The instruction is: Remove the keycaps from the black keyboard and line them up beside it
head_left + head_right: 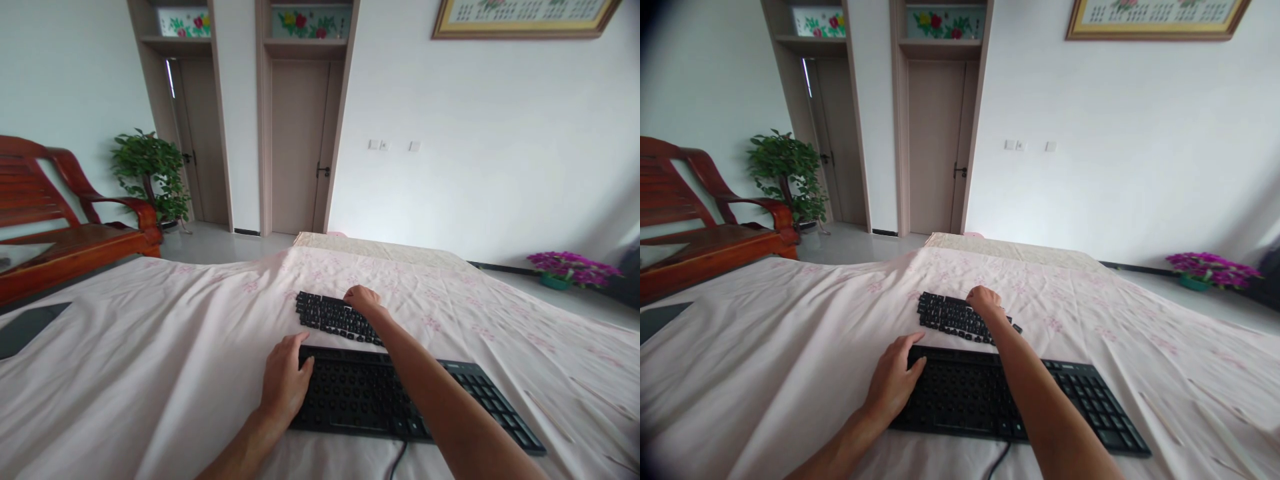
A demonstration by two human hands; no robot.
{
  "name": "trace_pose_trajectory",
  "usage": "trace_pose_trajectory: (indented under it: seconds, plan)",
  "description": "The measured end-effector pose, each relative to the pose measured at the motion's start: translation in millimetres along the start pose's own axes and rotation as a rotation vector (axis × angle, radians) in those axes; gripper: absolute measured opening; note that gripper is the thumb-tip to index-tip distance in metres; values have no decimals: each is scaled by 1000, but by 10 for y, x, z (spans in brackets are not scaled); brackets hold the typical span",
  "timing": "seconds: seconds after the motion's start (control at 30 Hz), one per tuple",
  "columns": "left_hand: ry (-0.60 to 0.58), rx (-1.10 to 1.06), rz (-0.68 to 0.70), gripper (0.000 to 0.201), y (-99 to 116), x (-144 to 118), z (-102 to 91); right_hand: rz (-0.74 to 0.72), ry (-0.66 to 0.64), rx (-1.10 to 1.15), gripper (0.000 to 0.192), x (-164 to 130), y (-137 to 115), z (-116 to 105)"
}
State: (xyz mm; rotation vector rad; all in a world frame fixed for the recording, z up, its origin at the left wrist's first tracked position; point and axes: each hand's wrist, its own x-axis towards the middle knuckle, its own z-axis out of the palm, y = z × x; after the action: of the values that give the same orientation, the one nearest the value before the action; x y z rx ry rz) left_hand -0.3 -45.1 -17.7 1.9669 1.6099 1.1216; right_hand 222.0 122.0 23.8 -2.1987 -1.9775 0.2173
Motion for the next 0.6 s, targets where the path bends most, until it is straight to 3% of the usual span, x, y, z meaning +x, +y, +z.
trace_pose_trajectory:
  seconds: [0.37,0.5,0.6]
  plan:
    - [-2,-9,-9,41,4,8,1,10,6,4,23,-27,-24,-3]
    - [5,-38,2,41,-23,5,20,2,32,-1,24,-150,44,-133]
    - [3,-68,16,39,-57,7,38,6,67,-14,30,-379,229,-303]
